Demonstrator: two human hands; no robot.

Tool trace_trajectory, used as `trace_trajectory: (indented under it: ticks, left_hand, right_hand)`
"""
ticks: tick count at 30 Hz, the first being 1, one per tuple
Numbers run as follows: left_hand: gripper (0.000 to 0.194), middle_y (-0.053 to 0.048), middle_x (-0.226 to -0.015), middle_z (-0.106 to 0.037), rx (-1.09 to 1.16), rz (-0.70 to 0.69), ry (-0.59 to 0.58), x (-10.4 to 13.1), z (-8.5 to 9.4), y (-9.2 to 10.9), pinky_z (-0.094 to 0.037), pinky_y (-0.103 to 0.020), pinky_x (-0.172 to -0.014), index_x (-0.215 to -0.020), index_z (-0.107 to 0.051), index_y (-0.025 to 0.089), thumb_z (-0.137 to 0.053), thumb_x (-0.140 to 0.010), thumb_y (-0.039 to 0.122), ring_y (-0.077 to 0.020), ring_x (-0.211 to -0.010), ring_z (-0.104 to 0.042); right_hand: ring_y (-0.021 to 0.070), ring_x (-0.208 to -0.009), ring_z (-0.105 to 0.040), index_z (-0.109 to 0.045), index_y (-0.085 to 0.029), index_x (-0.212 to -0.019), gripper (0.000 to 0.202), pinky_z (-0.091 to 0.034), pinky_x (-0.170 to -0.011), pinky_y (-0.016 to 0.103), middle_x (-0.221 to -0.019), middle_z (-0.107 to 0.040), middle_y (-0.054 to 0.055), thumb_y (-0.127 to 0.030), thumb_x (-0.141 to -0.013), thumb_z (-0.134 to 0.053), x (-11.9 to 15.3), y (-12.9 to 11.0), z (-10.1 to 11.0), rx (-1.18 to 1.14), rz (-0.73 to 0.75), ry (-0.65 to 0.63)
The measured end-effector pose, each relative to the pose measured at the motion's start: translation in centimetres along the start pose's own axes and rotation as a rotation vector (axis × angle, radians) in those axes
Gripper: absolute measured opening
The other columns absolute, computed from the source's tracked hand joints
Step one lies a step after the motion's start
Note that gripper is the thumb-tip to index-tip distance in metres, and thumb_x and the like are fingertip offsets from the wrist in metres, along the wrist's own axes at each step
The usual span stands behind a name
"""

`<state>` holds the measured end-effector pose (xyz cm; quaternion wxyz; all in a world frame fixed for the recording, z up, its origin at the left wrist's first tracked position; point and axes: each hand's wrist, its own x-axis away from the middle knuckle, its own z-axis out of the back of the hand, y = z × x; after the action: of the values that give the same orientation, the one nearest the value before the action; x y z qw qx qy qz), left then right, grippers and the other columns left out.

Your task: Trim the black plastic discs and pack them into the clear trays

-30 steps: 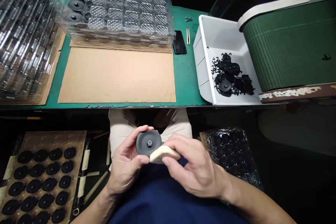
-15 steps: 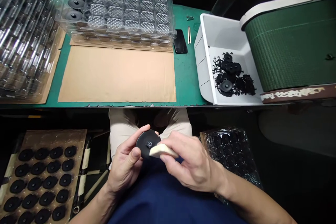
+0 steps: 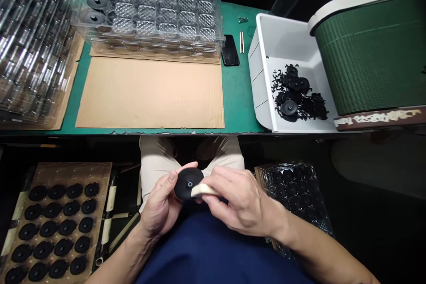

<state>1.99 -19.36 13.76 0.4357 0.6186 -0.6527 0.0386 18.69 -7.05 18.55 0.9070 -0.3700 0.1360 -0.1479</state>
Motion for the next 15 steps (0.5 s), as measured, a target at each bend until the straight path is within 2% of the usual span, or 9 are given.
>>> trace_trajectory:
  ticks: [5, 7, 11, 15]
  left_hand:
    - [0.046, -0.01, -0.085, -0.078, -0.044, 0.064, -0.091, -0.2, 0.0, 0.1, -0.064, -0.034, -0.057, -0.114, -0.084, 0.019, -0.078, -0.087, 0.055, -0.0252, -0.072, -0.073]
    - [0.048, -0.01, -0.086, -0.079, -0.047, 0.071, -0.094, -0.2, 0.0, 0.1, -0.064, -0.033, -0.059, -0.115, -0.084, 0.018, -0.078, -0.087, 0.057, -0.0246, -0.07, -0.074]
    - [0.047, -0.009, -0.086, -0.08, -0.044, 0.055, -0.079, -0.3, 0.1, -0.1, -0.064, -0.028, -0.07, -0.117, -0.083, 0.019, -0.077, -0.089, 0.056, -0.02, -0.067, -0.075]
    - [0.047, -0.012, -0.083, -0.079, -0.061, 0.11, -0.17, -0.6, 0.2, -0.5, -0.063, -0.03, -0.062, -0.108, -0.084, 0.013, -0.074, -0.091, 0.056, -0.0211, -0.065, -0.073]
  right_hand:
    - [0.0215, -0.08, -0.054, -0.068, -0.012, -0.108, 0.022, -0.04, -0.071, 0.036, -0.09, -0.063, 0.007, -0.02, -0.11, -0.047, -0.4, 0.5, -0.1, 0.174, -0.008, 0.101]
    - [0.0212, -0.079, -0.054, -0.068, -0.012, -0.108, 0.022, -0.04, -0.07, 0.035, -0.09, -0.062, 0.007, -0.02, -0.11, -0.048, -0.3, 0.5, -0.1, 0.173, 0.008, 0.1]
    - [0.0194, -0.07, -0.047, -0.067, -0.014, -0.092, 0.024, -0.035, -0.063, 0.036, -0.08, -0.054, 0.003, -0.019, -0.107, -0.049, 0.2, -0.2, 0.0, 0.171, -0.05, 0.069]
    - [0.0212, -0.077, -0.054, -0.068, -0.013, -0.104, 0.022, -0.04, -0.068, 0.035, -0.087, -0.06, 0.006, -0.02, -0.109, -0.048, 0.0, -0.6, 0.4, 0.198, -0.015, 0.061]
